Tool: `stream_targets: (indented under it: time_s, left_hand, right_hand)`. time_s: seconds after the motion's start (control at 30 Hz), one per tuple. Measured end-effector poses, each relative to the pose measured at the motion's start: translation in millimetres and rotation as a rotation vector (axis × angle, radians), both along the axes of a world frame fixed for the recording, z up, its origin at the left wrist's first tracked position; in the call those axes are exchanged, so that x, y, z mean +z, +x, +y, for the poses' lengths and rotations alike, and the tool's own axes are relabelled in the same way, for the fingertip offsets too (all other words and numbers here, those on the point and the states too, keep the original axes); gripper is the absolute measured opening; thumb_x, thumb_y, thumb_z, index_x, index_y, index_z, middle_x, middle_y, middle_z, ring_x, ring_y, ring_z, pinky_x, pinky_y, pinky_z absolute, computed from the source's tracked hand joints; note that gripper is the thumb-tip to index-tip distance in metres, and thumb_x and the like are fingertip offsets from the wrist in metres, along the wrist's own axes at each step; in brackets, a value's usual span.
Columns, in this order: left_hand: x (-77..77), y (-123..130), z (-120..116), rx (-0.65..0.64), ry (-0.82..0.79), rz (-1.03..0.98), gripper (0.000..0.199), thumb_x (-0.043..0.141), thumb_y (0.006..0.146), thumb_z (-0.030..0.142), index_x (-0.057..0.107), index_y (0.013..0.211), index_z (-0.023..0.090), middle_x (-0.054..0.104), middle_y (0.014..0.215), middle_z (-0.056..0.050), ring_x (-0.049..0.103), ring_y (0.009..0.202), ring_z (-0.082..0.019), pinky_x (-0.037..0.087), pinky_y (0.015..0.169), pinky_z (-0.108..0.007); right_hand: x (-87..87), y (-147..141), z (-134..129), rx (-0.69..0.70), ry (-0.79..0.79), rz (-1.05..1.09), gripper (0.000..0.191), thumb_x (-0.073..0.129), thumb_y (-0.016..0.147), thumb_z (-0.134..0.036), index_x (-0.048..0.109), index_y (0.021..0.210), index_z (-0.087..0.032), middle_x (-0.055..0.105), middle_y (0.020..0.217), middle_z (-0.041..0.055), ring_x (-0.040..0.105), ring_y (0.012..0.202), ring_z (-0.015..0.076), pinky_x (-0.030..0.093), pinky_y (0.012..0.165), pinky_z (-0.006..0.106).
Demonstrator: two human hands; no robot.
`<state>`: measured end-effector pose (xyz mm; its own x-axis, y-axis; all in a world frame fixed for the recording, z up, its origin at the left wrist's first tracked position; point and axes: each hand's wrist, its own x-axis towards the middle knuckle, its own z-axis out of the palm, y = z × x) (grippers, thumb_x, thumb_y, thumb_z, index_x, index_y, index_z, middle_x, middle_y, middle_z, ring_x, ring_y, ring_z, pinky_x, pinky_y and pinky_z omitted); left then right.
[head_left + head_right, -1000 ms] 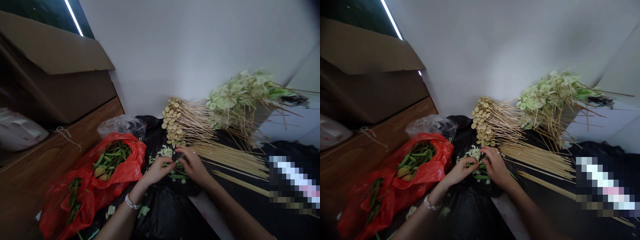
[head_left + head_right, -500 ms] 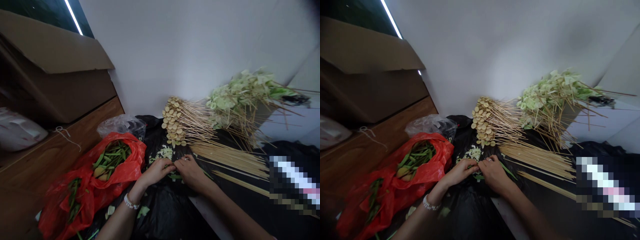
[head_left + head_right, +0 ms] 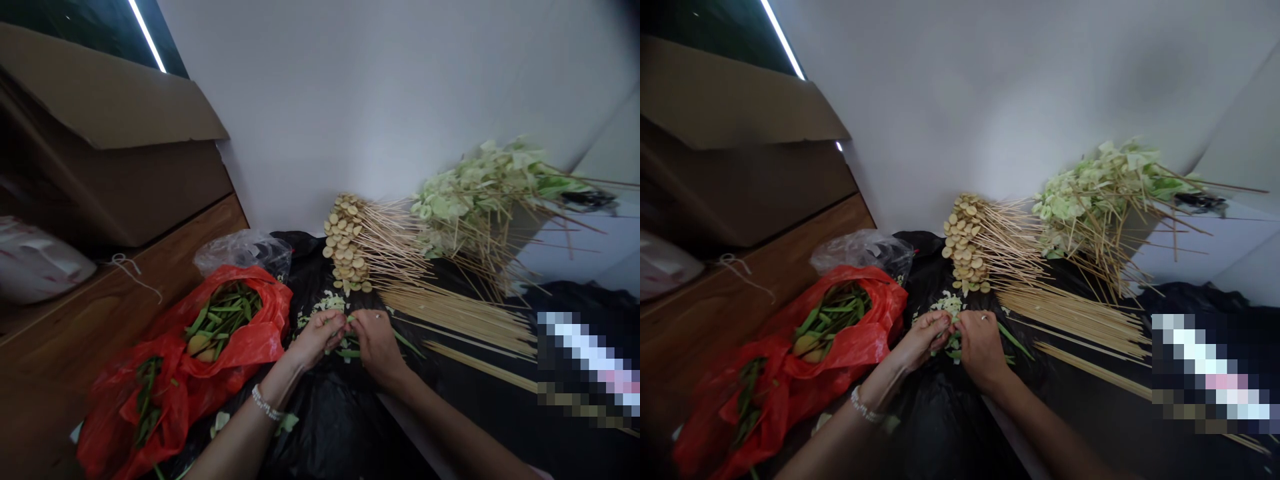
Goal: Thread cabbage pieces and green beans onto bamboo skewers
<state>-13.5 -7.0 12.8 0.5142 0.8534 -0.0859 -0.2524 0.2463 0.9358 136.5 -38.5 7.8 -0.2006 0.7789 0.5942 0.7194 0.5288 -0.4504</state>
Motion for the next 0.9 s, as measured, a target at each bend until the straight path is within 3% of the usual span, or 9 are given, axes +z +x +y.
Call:
stream_targets:
  time_s: [0.17, 0.27, 0.37, 0.47, 0.57, 0.67, 0.77, 0.9]
  left_hand:
    - [3.6, 2, 3, 0.074, -0.37, -0.396, 0.018, 0.06, 0.086, 0.029, 0.055, 0.079, 0.012, 0.041, 0.061, 0.005, 0.028, 0.04, 0.0, 0.017, 0.035, -0.01]
    - [7.3, -4, 10, 0.123, -0.587, -0.569, 0.014, 0.047, 0.093, 0.022, 0.056, 0.086, 0.013, 0.047, 0.066, 0.002, 0.042, 0.046, -0.003, 0.032, 0.038, -0.01]
    - [7.7, -9, 14, 0.181, -0.702, -0.62, 0.02, 0.041, 0.095, 0.023, 0.058, 0.092, 0.013, 0.061, 0.08, -0.006, 0.062, 0.069, -0.011, 0.052, 0.062, -0.022]
    - [3.0, -9, 14, 0.158, -0.73, -0.578, 0.024, 0.041, 0.095, 0.026, 0.06, 0.098, 0.012, 0.067, 0.09, -0.01, 0.067, 0.086, -0.019, 0.052, 0.081, -0.037]
    - [-3.9, -6, 12, 0.069, -0.743, -0.514, 0.026, 0.042, 0.095, 0.029, 0.061, 0.098, 0.011, 0.069, 0.087, -0.009, 0.068, 0.081, -0.02, 0.05, 0.085, -0.041]
    - [-7.2, -5, 11, 0.023, -0.75, -0.485, 0.028, 0.042, 0.095, 0.031, 0.061, 0.1, 0.011, 0.069, 0.086, -0.01, 0.067, 0.078, -0.019, 0.052, 0.08, -0.039]
    - [-4.7, -7, 13, 0.038, -0.782, -0.491, 0.03, 0.042, 0.095, 0.033, 0.06, 0.104, 0.01, 0.068, 0.085, -0.011, 0.067, 0.075, -0.018, 0.053, 0.069, -0.032]
    - [2.2, -8, 15, 0.157, -0.843, -0.519, 0.035, 0.037, 0.097, 0.034, 0.06, 0.1, 0.008, 0.066, 0.083, -0.01, 0.065, 0.071, -0.014, 0.054, 0.064, -0.026]
  right_hand:
    - [6.2, 7, 4, -0.013, -0.154, 0.266, 0.024, 0.037, 0.096, -0.03, 0.059, 0.1, -0.022, 0.064, 0.08, 0.0023, 0.057, 0.073, 0.0162, 0.042, 0.069, 0.027]
    - [6.9, 13, 8, -0.032, -0.139, 0.337, 0.032, 0.033, 0.096, -0.028, 0.056, 0.117, -0.02, 0.064, 0.084, 0.0044, 0.059, 0.071, 0.016, 0.046, 0.067, 0.028]
    - [3.4, 14, 8, -0.004, -0.066, 0.274, 0.041, 0.028, 0.096, -0.021, 0.047, 0.132, -0.018, 0.064, 0.091, 0.0065, 0.06, 0.075, 0.0167, 0.048, 0.072, 0.03]
    - [-0.7, 9, 6, 0.066, 0.029, 0.137, 0.048, 0.026, 0.094, -0.014, 0.038, 0.14, -0.019, 0.064, 0.108, 0.01, 0.06, 0.096, 0.0184, 0.046, 0.085, 0.033]
    - [0.9, 5, 5, 0.098, 0.105, -0.034, 0.049, 0.032, 0.094, -0.014, 0.035, 0.143, -0.018, 0.063, 0.118, 0.0104, 0.053, 0.112, 0.0203, 0.039, 0.095, 0.037]
    - [8.9, 17, 11, 0.052, 0.099, -0.084, 0.044, 0.039, 0.095, -0.021, 0.042, 0.138, -0.017, 0.064, 0.117, 0.0105, 0.052, 0.113, 0.0214, 0.036, 0.096, 0.038]
    - [16.9, 46, 24, -0.04, 0.02, -0.045, 0.031, 0.041, 0.095, -0.026, 0.058, 0.119, -0.018, 0.067, 0.106, 0.01, 0.056, 0.101, 0.0216, 0.04, 0.089, 0.036]
    - [17.2, 81, 36, -0.133, -0.256, -0.226, 0.019, 0.047, 0.09, -0.025, 0.064, 0.085, -0.019, 0.068, 0.084, 0.0059, 0.059, 0.081, 0.019, 0.041, 0.074, 0.03]
